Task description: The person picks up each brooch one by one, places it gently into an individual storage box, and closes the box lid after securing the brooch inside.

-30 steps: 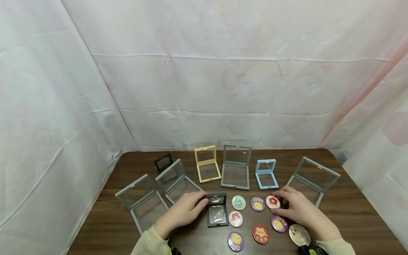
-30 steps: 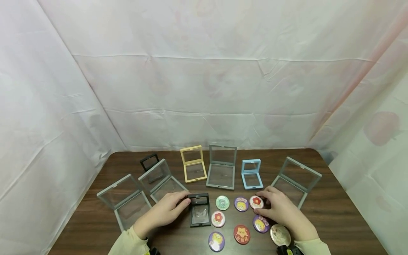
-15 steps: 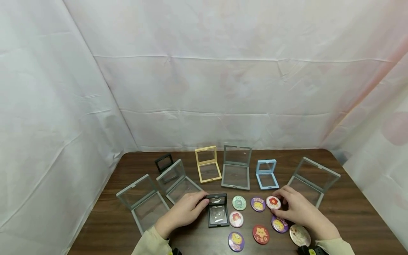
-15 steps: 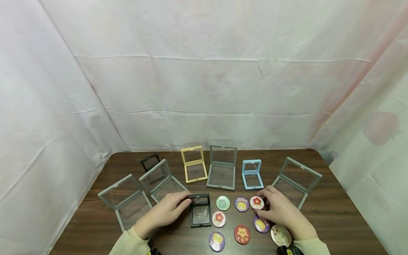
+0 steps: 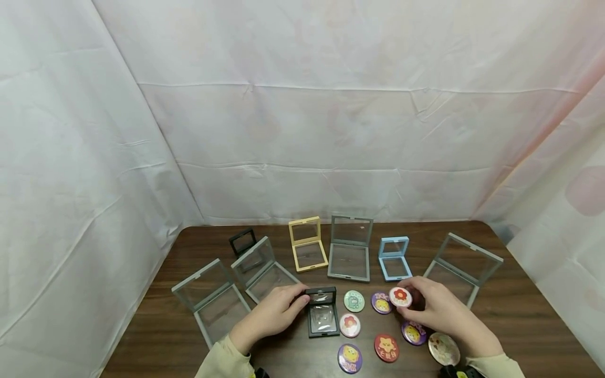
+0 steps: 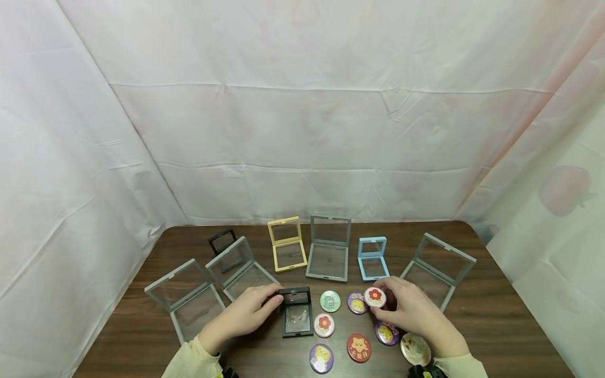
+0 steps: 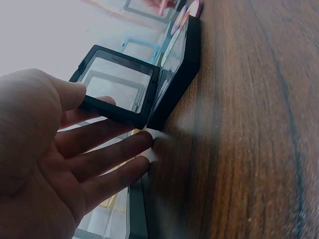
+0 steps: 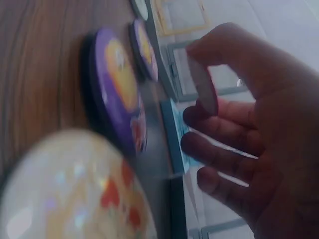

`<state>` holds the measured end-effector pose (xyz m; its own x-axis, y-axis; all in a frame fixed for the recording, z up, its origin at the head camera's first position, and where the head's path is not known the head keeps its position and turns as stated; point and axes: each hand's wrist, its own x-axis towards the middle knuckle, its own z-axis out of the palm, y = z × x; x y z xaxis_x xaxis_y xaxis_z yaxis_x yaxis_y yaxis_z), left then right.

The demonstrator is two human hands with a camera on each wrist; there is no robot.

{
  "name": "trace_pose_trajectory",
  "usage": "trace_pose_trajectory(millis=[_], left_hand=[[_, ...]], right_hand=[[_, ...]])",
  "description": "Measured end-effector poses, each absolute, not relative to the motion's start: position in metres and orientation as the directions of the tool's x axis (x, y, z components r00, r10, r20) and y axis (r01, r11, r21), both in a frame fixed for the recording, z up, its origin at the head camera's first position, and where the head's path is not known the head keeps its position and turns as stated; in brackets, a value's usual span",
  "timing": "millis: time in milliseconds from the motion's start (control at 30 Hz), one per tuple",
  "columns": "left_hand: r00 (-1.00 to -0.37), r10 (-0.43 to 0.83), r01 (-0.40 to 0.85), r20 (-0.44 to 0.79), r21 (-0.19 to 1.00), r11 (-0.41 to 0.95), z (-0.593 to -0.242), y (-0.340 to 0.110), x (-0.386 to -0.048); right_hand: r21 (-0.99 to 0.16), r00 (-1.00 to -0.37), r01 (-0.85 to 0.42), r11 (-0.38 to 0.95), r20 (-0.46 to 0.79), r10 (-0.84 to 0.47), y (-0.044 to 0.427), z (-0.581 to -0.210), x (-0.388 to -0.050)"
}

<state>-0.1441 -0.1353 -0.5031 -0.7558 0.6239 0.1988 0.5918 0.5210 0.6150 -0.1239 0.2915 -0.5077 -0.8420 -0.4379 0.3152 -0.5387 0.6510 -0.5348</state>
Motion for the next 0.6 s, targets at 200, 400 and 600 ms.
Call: trace_pose_trajectory(millis=[200, 400, 600], left_hand=[[-0.759, 0.617, 0.594, 0.209, 0.61, 0.525, -0.504, -0.134, -0.146], [-0.763, 0.605, 0.595, 0.229, 0.615, 0.517, -0.503, -0.133, -0.147], [-0.774, 0.59, 0.577, 0.23, 0.639, 0.508, -0.503, -0.134, -0.146]], right_hand=[[-0.573, -0.753, -0.65, 0.499, 0.4, -0.522, 0.271, -0.502, -0.121], [-0.55, -0.71, -0.696, 0.462, 0.432, -0.556, 0.238, -0.499, -0.118], [-0.538, -0.673, -0.731, 0.419, 0.465, -0.576, 0.206, -0.499, -0.115]])
